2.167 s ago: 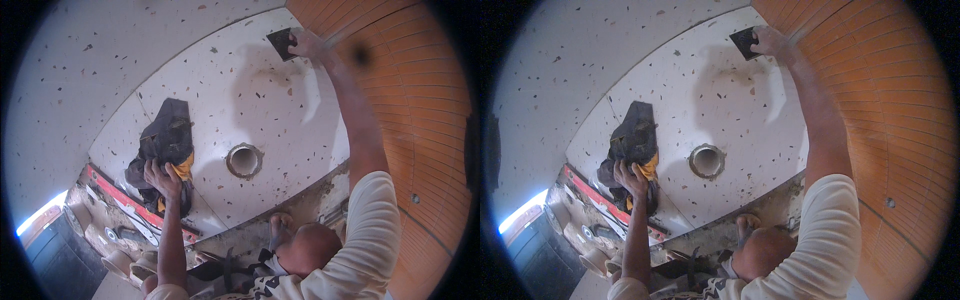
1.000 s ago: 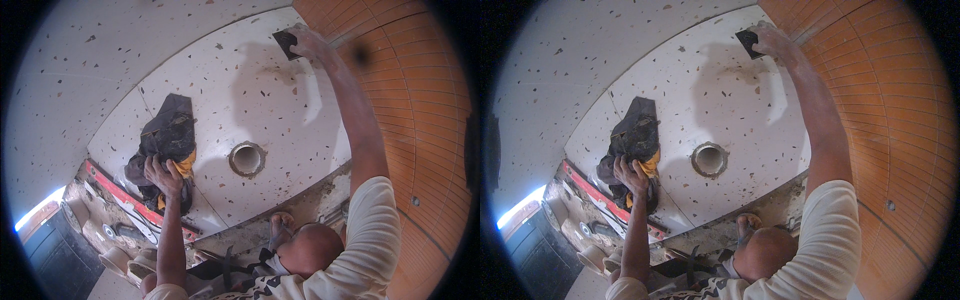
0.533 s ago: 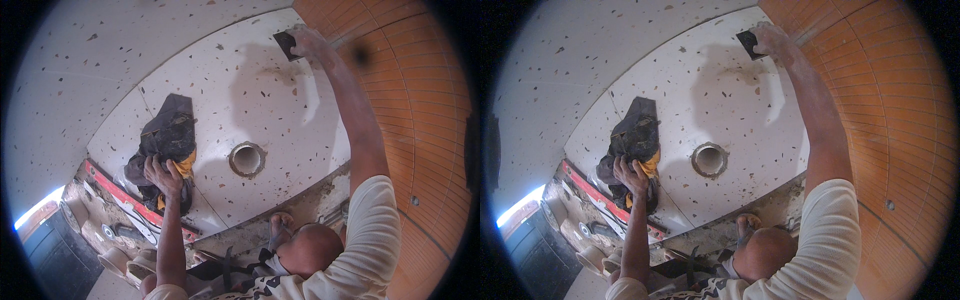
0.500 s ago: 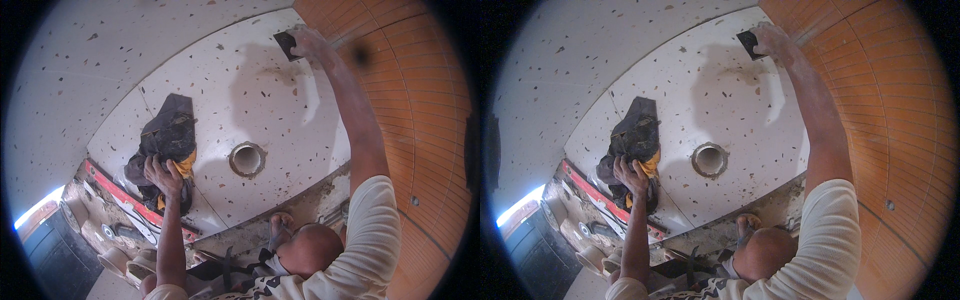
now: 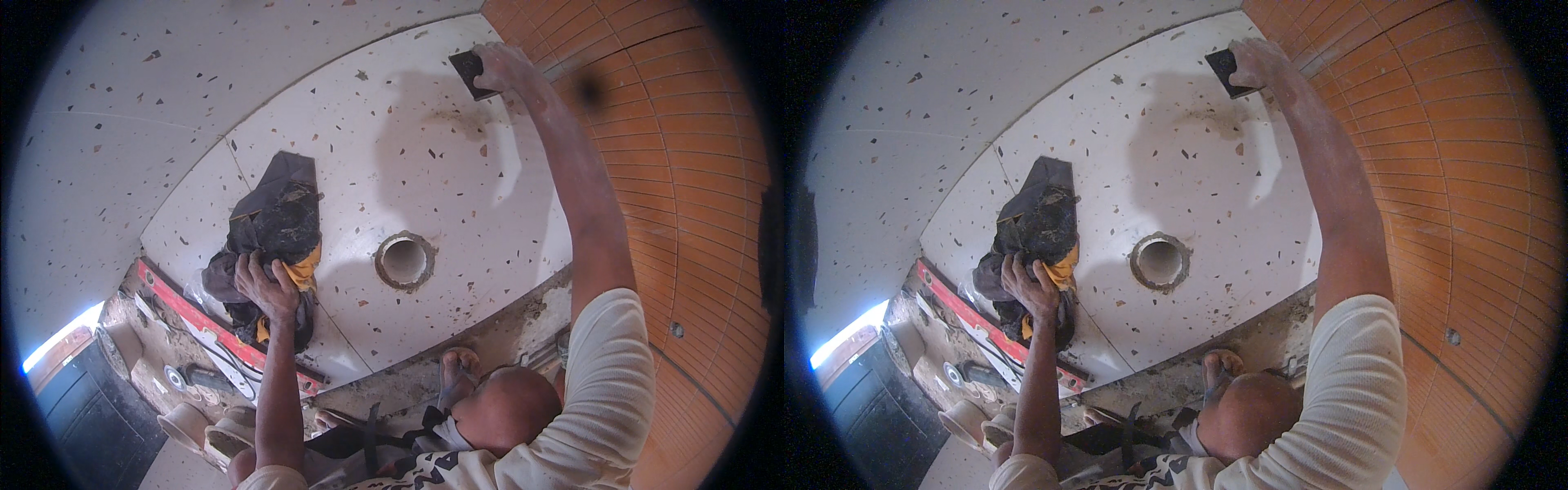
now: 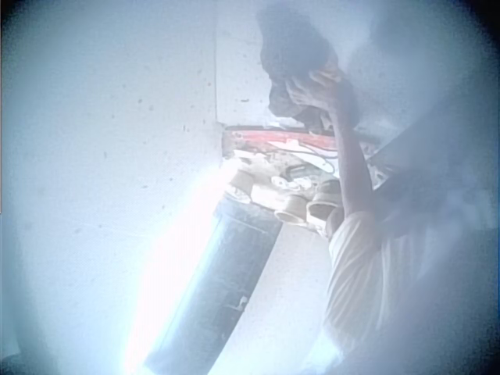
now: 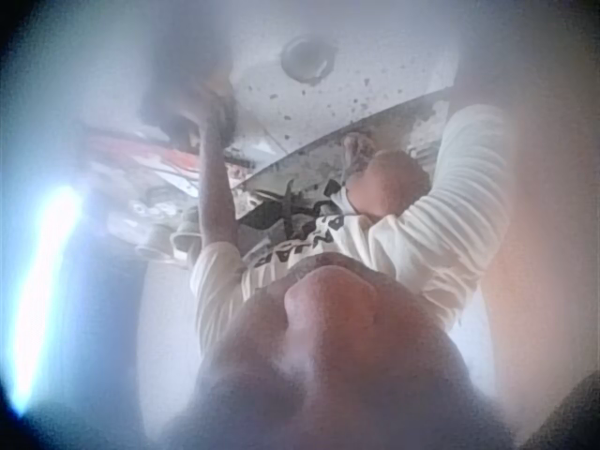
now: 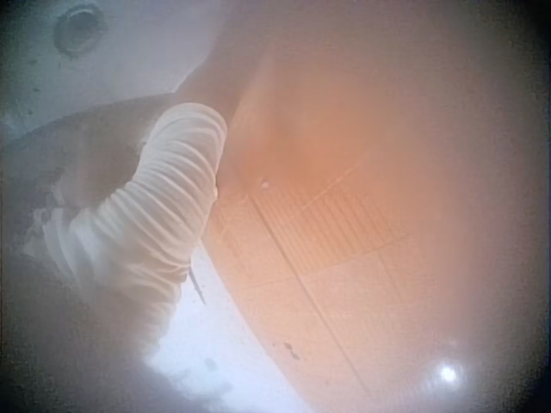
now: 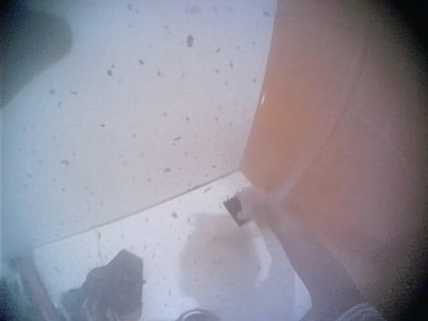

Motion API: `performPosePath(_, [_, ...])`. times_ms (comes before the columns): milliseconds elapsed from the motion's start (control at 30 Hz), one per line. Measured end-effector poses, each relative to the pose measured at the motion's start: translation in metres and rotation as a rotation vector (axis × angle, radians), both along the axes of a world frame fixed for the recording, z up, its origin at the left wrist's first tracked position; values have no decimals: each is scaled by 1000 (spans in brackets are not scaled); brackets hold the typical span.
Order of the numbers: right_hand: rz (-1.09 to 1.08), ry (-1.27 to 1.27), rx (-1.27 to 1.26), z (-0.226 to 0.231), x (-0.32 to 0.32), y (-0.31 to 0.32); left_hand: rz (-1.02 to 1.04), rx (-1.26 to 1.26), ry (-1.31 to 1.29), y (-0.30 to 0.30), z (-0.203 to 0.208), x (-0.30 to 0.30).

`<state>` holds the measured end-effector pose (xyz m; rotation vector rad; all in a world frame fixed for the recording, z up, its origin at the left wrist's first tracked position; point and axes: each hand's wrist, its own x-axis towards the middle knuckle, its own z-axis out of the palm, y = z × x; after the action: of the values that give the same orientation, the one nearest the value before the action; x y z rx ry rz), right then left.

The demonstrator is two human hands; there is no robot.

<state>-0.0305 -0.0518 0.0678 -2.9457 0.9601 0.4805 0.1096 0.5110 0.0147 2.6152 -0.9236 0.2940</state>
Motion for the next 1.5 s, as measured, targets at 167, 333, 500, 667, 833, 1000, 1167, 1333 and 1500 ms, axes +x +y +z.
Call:
performPosePath(167, [-31, -79, 13, -5, -9, 1, 3, -2, 3, -1, 0, 0])
performPosePath(333, [-71, -148, 74, -9, -15, 5, -1, -2, 12, -1, 2, 0])
performPosePath(500, [-15, -225, 76, -14, -17, 3, -1, -4, 1, 0, -1, 0])
performPosePath(667, [13, -188, 117, -9, -11, 2, -2, -8, -12, 1, -1, 0])
performPosePath(833, [61, -243, 109, -15, -15, 0, -7, -13, -4, 0, -2, 0])
performPosePath(1000, [98, -254, 166, -13, -9, 7, 3, 0, -21, 6, -2, 2])
performPosePath(1167, [174, -317, 158, -29, -21, -13, -15, -11, 0, -1, -2, 0])
performPosePath(1333, [162, -294, 228, -20, -19, -3, 1, -6, -11, 2, -2, 0])
performPosePath(1500, [-88, -569, 271, -15, -33, 4, 5, -4, 4, 1, 2, 0])
